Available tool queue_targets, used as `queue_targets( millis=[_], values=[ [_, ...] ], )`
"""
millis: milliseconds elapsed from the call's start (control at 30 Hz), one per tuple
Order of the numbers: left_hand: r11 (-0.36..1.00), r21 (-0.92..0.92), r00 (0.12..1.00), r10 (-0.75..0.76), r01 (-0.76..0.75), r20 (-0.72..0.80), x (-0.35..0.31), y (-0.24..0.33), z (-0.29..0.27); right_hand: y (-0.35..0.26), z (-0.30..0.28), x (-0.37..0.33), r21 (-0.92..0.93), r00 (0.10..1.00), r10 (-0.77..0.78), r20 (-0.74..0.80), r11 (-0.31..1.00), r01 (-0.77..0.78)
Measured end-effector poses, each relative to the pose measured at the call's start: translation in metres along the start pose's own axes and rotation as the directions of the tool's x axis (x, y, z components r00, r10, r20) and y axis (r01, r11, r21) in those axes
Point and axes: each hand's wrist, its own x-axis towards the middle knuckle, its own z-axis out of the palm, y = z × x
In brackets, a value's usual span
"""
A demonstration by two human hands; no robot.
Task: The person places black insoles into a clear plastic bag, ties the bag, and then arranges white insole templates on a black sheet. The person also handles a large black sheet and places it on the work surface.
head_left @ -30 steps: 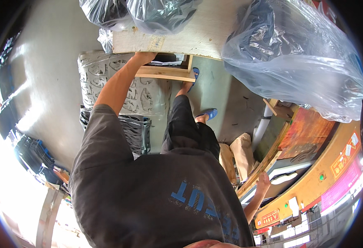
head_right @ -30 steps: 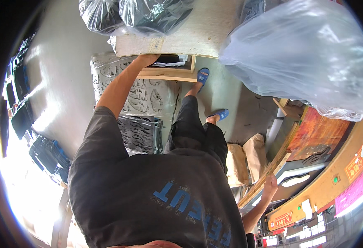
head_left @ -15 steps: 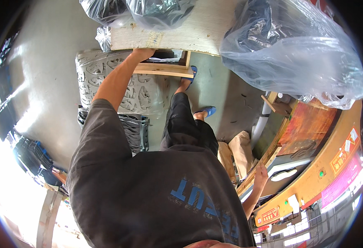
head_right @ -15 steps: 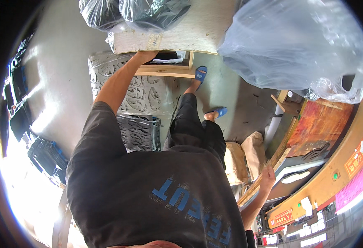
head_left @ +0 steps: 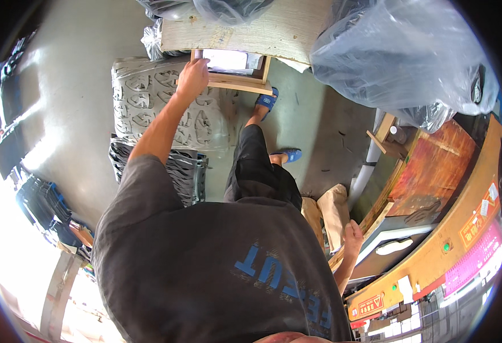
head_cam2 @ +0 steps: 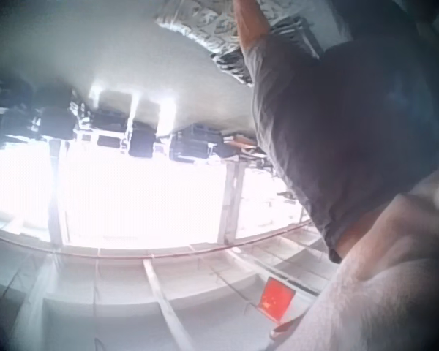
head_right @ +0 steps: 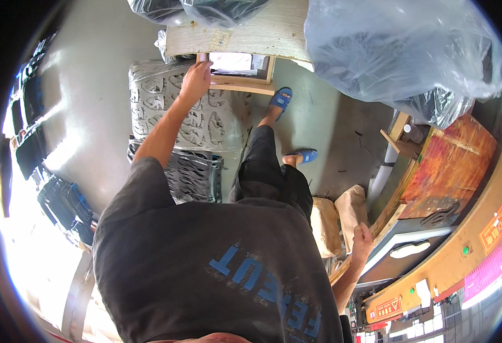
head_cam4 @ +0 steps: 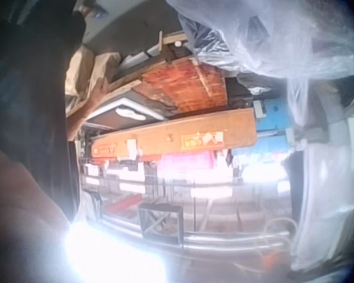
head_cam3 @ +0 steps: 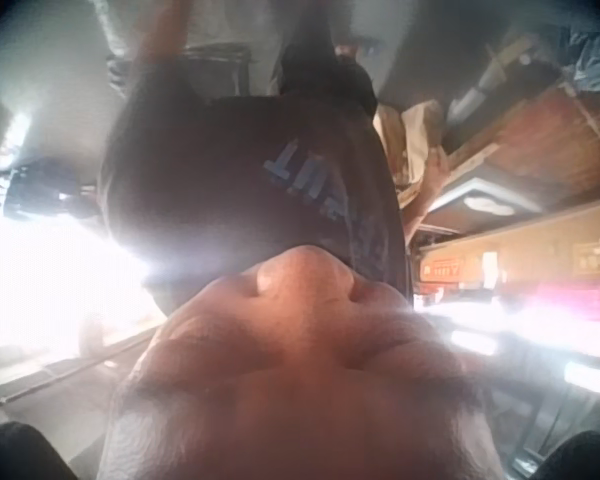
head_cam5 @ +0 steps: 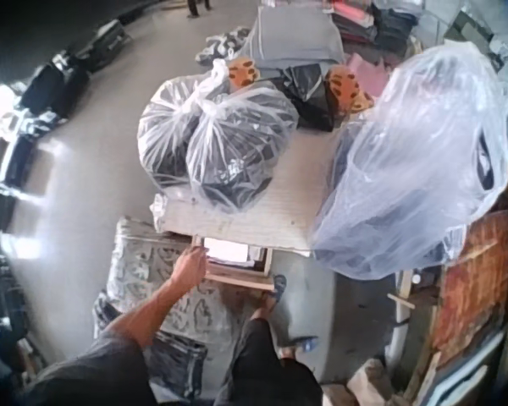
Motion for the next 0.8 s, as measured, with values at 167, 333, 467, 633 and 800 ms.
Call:
queue_targets(
  millis=[167,333,467,633,800],
  values=[
    [0.992,0.008,0.969,0.125,-0.126,-0.212,-0.09,0.057,-0.009,0.032,0.022,0.013,0.139,0.996,-0.085,0.031,0.987,0.08],
    [0.973,-0.063,0.966,0.211,-0.222,-0.149,-0.153,0.14,0.029,0.076,0.033,0.026,0.123,0.981,-0.112,0.16,0.988,0.092],
    [0.948,-0.217,0.971,0.24,-0.233,0.007,-0.198,0.213,0.075,0.114,0.026,0.027,0.147,0.936,-0.296,0.19,0.951,0.27],
    [0.883,-0.344,0.908,0.389,-0.32,0.154,-0.252,0.333,0.126,0.17,-0.013,-0.003,0.337,0.927,-0.37,-0.064,0.866,0.37],
    [0.76,-0.56,0.745,0.574,-0.33,0.34,-0.283,0.488,0.151,0.225,-0.092,-0.025,0.677,0.905,-0.067,-0.419,0.642,0.361]
  ],
)
